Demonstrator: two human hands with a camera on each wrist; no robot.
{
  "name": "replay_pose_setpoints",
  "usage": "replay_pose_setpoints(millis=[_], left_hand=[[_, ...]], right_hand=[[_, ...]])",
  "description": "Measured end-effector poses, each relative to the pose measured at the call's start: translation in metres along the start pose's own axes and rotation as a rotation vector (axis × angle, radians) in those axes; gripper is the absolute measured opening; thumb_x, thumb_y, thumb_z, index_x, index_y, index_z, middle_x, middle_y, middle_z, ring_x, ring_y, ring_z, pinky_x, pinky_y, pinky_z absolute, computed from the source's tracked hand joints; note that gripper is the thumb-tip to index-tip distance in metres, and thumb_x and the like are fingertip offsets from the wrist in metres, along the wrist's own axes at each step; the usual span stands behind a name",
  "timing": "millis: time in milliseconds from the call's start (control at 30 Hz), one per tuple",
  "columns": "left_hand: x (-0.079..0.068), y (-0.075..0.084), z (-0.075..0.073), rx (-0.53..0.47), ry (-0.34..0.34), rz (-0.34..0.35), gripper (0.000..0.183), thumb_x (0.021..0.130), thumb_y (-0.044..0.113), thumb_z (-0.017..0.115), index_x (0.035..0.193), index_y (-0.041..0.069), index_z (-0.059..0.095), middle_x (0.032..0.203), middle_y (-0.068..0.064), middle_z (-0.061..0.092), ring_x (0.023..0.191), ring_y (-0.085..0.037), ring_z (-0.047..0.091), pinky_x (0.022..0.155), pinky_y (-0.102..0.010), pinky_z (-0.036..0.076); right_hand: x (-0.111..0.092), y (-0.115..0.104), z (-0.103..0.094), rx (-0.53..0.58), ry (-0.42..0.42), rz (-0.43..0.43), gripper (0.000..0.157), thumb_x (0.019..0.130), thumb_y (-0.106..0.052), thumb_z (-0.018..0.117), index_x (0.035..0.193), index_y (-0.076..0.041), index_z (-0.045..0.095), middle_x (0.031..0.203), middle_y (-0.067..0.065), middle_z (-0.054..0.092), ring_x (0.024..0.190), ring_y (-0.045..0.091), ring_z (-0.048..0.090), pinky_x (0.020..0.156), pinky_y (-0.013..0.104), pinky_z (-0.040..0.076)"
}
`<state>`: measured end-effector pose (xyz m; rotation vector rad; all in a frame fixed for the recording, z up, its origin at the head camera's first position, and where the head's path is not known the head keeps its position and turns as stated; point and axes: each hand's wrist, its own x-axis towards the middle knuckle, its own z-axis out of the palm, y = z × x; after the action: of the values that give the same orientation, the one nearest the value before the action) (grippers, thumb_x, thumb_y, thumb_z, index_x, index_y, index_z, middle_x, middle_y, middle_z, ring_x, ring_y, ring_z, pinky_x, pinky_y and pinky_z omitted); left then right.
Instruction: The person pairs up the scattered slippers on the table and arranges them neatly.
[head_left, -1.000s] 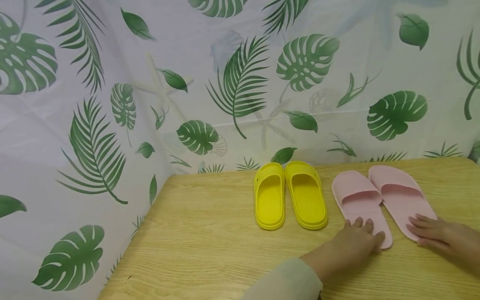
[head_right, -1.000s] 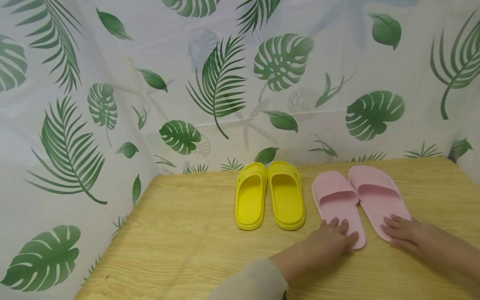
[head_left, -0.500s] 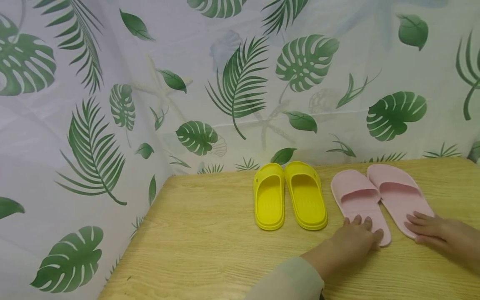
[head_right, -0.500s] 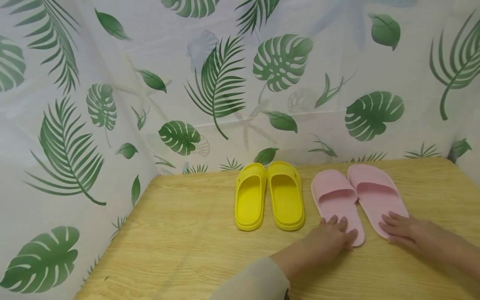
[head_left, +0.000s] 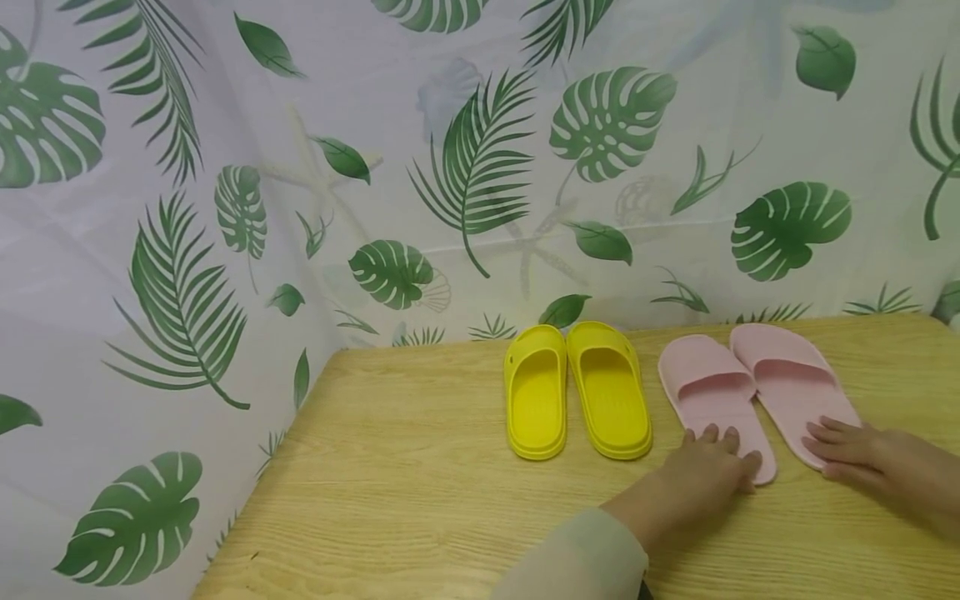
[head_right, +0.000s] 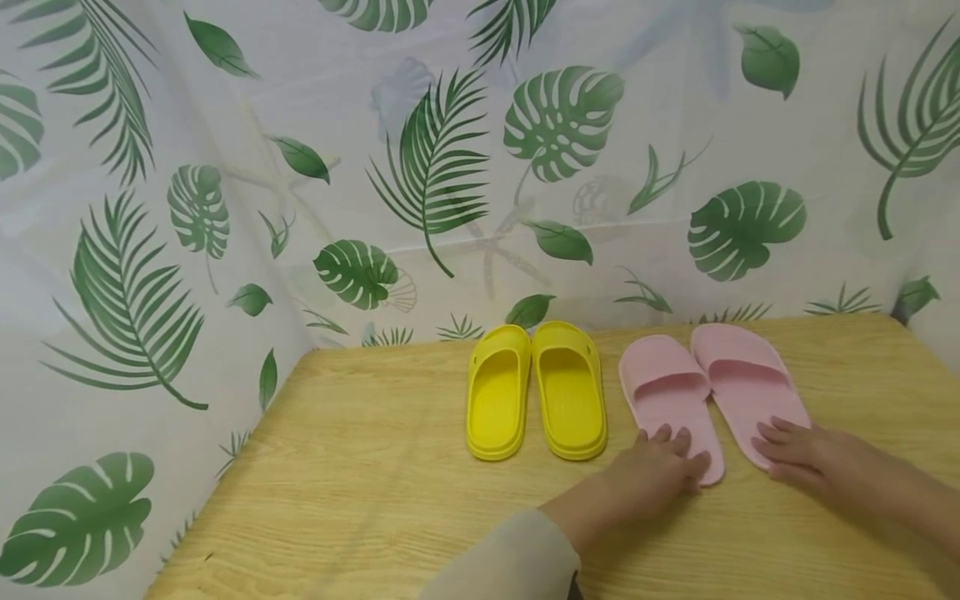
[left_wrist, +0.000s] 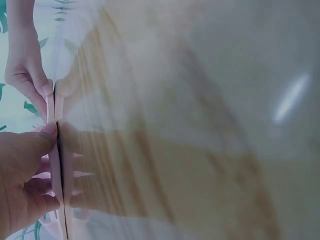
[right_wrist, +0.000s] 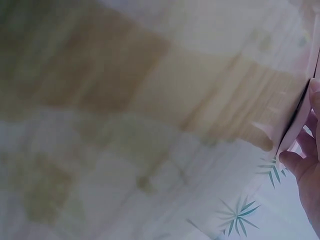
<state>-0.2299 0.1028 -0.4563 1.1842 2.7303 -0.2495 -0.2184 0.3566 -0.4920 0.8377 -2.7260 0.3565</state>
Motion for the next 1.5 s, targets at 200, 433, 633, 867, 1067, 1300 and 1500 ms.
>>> replay_pose_setpoints(millis=[200,433,633,867,1067,1300,1500], left_hand=[[0.004,-0.001,0.001,-0.014,-0.001,-0.006,0.045,0.099,0.044,0.032,0.143,0.039,0.035,0.152,0.005,0.031,0.140,-0.015,0.027,0.111,-0.035,0.029],[0.010,-0.004,0.004,0.002,0.010,-0.002,0.045,0.097,0.046,0.035,0.142,0.040,0.037,0.151,0.005,0.032,0.138,-0.014,0.030,0.111,-0.034,0.029],[0.011,-0.005,0.003,0.015,0.021,-0.010,0.044,0.098,0.046,0.035,0.141,0.040,0.037,0.150,0.005,0.033,0.138,-0.014,0.031,0.110,-0.033,0.030],[0.013,-0.005,0.003,0.018,0.020,-0.023,0.045,0.098,0.046,0.035,0.143,0.040,0.036,0.152,0.005,0.031,0.139,-0.014,0.028,0.111,-0.034,0.029],[0.014,-0.005,0.002,-0.018,-0.001,-0.047,0.046,0.099,0.045,0.033,0.144,0.041,0.033,0.154,0.007,0.027,0.141,-0.013,0.025,0.112,-0.034,0.026],[0.014,-0.007,0.001,-0.056,0.003,-0.056,0.046,0.099,0.042,0.035,0.145,0.041,0.033,0.155,0.007,0.025,0.142,-0.013,0.022,0.113,-0.034,0.024],[0.016,-0.009,0.002,-0.089,0.011,-0.059,0.045,0.100,0.040,0.037,0.144,0.040,0.034,0.155,0.008,0.024,0.142,-0.012,0.021,0.114,-0.034,0.023]], right_hand=[[0.003,0.003,-0.002,0.015,0.030,-0.089,0.043,0.079,-0.019,0.074,0.119,-0.027,0.063,0.136,-0.030,0.022,0.123,-0.028,0.002,0.094,-0.005,0.001],[0.008,0.012,0.001,0.034,0.053,-0.159,0.051,0.078,-0.017,0.074,0.122,-0.035,0.055,0.135,-0.031,0.016,0.125,-0.026,0.002,0.095,-0.004,0.002],[0.011,0.014,0.002,0.011,0.036,-0.151,0.046,0.079,-0.018,0.074,0.120,-0.032,0.058,0.134,-0.019,0.029,0.123,-0.027,0.001,0.095,-0.004,0.002],[0.012,0.016,0.002,0.029,0.072,-0.156,0.047,0.079,-0.018,0.074,0.121,-0.032,0.057,0.135,-0.025,0.022,0.124,-0.026,0.003,0.095,-0.004,0.004],[0.014,0.016,0.003,0.024,0.065,-0.112,0.042,0.078,-0.020,0.075,0.118,-0.028,0.062,0.133,-0.020,0.030,0.122,-0.028,0.004,0.094,-0.005,0.004],[0.018,0.019,0.004,0.072,0.147,-0.189,0.051,0.075,-0.020,0.077,0.119,-0.035,0.057,0.132,-0.032,0.020,0.124,-0.025,0.012,0.095,-0.005,0.009],[0.020,0.020,0.004,0.052,0.153,-0.186,0.047,0.072,-0.019,0.079,0.115,-0.029,0.063,0.129,-0.021,0.034,0.123,-0.025,0.014,0.095,-0.005,0.010]])
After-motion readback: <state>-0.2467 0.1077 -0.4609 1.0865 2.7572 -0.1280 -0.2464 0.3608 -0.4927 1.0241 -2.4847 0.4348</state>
